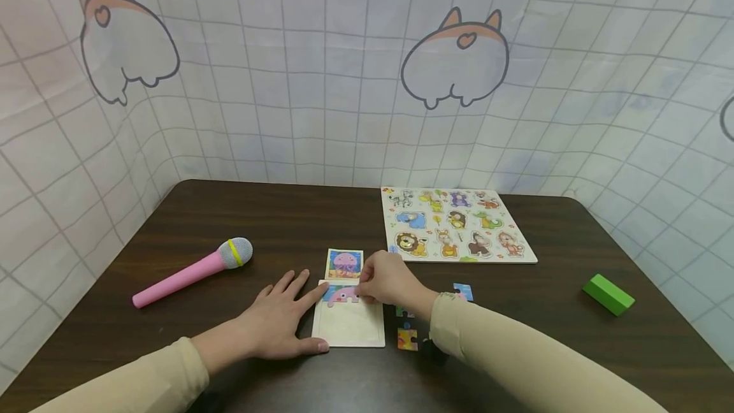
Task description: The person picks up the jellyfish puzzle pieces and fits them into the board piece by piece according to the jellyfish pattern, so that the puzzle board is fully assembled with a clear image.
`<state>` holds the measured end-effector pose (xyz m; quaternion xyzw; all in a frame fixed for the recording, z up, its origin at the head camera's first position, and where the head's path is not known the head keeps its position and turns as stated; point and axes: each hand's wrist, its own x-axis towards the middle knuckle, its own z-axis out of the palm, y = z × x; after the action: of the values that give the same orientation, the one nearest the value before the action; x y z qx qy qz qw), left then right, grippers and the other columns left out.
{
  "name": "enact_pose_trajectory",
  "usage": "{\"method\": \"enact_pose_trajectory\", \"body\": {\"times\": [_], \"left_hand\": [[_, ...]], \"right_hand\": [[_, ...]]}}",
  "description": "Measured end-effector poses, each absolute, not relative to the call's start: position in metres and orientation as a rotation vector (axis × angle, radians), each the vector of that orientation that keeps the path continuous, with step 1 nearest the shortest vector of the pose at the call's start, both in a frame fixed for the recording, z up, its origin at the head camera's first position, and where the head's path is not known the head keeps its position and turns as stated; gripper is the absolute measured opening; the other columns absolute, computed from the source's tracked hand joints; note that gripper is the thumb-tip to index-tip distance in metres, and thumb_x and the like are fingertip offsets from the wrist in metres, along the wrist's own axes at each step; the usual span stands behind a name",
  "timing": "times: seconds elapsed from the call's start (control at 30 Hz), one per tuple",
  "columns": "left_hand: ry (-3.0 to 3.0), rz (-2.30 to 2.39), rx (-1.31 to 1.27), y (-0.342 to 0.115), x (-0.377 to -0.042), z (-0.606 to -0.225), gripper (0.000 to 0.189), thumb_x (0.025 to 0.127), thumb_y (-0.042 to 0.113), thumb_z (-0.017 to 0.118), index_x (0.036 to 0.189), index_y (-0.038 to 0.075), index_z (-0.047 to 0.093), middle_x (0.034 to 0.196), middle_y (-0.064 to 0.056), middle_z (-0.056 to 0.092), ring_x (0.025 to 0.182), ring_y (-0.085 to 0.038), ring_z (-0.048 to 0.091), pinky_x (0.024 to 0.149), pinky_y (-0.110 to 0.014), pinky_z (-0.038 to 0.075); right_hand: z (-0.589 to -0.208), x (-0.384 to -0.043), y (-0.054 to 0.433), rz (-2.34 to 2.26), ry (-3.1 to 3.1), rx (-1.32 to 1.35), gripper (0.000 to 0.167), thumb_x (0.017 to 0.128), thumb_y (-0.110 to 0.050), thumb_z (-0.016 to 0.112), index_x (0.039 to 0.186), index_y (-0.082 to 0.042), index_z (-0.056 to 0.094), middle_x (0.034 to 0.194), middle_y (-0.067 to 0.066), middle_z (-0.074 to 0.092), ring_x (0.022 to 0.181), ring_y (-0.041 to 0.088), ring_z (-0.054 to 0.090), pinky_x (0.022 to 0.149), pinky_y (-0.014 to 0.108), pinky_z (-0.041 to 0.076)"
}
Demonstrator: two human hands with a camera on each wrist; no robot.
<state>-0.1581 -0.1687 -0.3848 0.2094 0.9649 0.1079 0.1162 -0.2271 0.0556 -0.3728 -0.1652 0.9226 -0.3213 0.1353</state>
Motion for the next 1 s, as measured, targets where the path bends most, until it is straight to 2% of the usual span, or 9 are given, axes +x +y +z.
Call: {"method": "enact_pose_trajectory", "body": {"times": [0.2, 0.3, 0.5, 0.63, 1.0], "left_hand": [[2.824, 0.327, 0.611, -0.169, -0.158, -0.386, 0.098, 0.083, 0.075, 0.065, 0.16, 0.021, 0.037, 0.165, -0.025, 0.028, 0.151, -0.053, 0.026, 0.11, -0.076, 0.03], [2.824, 0.323, 0.613, -0.169, -0.158, -0.385, 0.098, 0.083, 0.074, 0.066, 0.16, 0.02, 0.037, 0.165, -0.025, 0.028, 0.151, -0.053, 0.026, 0.11, -0.076, 0.03], [2.824, 0.317, 0.611, -0.17, -0.158, -0.384, 0.098, 0.083, 0.074, 0.066, 0.16, 0.02, 0.037, 0.165, -0.025, 0.028, 0.151, -0.052, 0.026, 0.11, -0.075, 0.031], [2.821, 0.312, 0.616, -0.17, -0.159, -0.384, 0.099, 0.083, 0.074, 0.067, 0.16, 0.019, 0.036, 0.165, -0.025, 0.028, 0.151, -0.052, 0.026, 0.109, -0.076, 0.031], [2.821, 0.318, 0.626, -0.171, -0.158, -0.382, 0.099, 0.083, 0.075, 0.065, 0.16, 0.019, 0.036, 0.165, -0.025, 0.028, 0.151, -0.052, 0.026, 0.109, -0.075, 0.031]], "right_hand": [[-0.366, -0.23, 0.073, -1.083, 2.59, -0.471, 0.01, 0.09, -0.01, 0.077, 0.084, -0.004, 0.072, 0.072, 0.006, 0.071, 0.064, 0.013, 0.068, 0.062, 0.028, 0.058], [-0.36, -0.234, 0.089, -1.149, 2.571, -0.457, 0.007, 0.092, -0.008, 0.075, 0.091, -0.002, 0.071, 0.079, 0.007, 0.071, 0.07, 0.015, 0.071, 0.069, 0.033, 0.061], [-0.351, -0.235, 0.13, -1.206, 2.564, -0.46, 0.01, 0.094, -0.009, 0.071, 0.099, 0.0, 0.07, 0.088, 0.01, 0.071, 0.081, 0.021, 0.074, 0.077, 0.038, 0.062], [-0.351, -0.231, 0.161, -1.188, 2.59, -0.441, 0.013, 0.095, -0.01, 0.071, 0.101, 0.001, 0.069, 0.09, 0.011, 0.071, 0.085, 0.023, 0.073, 0.078, 0.04, 0.061], [-0.367, -0.23, 0.237, -0.973, 2.736, -0.385, 0.017, 0.093, -0.013, 0.074, 0.104, 0.0, 0.071, 0.091, 0.005, 0.072, 0.082, 0.015, 0.063, 0.073, 0.033, 0.051]]}}
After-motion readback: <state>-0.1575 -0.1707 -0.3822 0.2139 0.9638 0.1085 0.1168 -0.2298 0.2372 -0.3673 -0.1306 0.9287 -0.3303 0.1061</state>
